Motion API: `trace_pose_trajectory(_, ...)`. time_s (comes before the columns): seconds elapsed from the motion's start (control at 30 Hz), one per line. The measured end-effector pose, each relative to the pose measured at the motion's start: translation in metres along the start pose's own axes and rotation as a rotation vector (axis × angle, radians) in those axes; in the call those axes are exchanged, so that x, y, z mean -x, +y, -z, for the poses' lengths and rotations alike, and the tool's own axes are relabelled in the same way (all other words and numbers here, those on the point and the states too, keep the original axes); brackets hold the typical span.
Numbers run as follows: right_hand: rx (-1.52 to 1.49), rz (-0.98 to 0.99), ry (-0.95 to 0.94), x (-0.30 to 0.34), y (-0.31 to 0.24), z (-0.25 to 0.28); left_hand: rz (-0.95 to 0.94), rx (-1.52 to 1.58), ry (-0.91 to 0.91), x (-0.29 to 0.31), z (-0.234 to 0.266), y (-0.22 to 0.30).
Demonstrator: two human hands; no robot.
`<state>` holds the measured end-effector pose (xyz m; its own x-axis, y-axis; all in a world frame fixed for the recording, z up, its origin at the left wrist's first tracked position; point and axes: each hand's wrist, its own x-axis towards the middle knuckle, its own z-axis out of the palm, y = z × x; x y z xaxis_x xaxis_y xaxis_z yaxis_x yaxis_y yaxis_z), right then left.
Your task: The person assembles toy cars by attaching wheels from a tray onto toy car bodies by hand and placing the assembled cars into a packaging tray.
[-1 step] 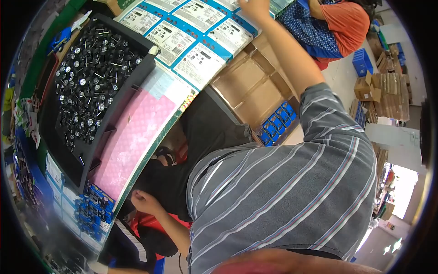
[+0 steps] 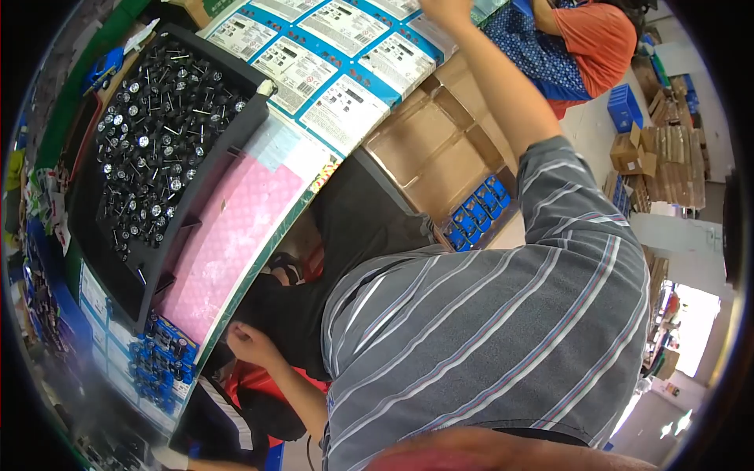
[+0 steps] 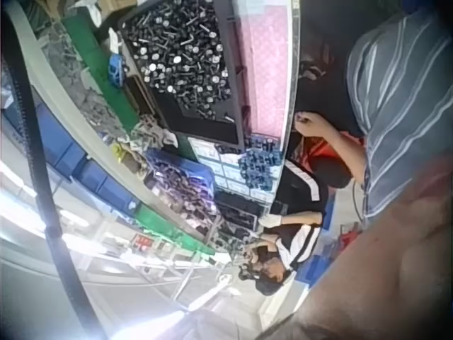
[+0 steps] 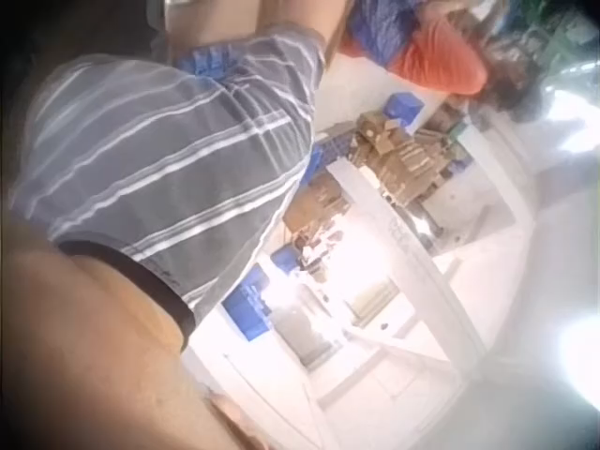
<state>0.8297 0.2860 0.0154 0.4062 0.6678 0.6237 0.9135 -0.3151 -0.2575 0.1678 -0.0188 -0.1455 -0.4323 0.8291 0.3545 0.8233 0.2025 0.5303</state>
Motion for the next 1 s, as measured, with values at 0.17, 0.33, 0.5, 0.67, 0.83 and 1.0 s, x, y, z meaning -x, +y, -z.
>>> trace_pose_trajectory(0.17,0.125,-0.002,-0.297,-0.034,0.02,0.016,-0.138,0.221,-0.175,-0.007,-0.025,0.065)
trace_pose_trajectory(0.33,-0.286,-0.135,-0.22,-0.006,0.012,0.018,-0.185,0.494,-0.332,-0.008,-0.011,0.15)
trace_pose_trajectory(0.5,-0.737,-0.061,-0.259,0.096,-0.065,0.063,-0.178,0.856,-0.61,-0.014,-0.004,0.21)
trace_pose_trajectory(0.67,-1.098,0.503,-0.67,0.184,-0.177,0.133,0.265,1.615,-0.961,-0.038,-0.022,0.253)
trace_pose_trajectory(0.83,-1.022,0.865,-0.446,0.13,-0.231,0.114,0.517,1.776,-0.689,-0.064,-0.025,0.227)
trace_pose_trajectory(1.0,-0.529,1.019,-0.576,0.066,-0.293,0.071,0.426,1.668,-0.642,-0.068,-0.023,0.209)
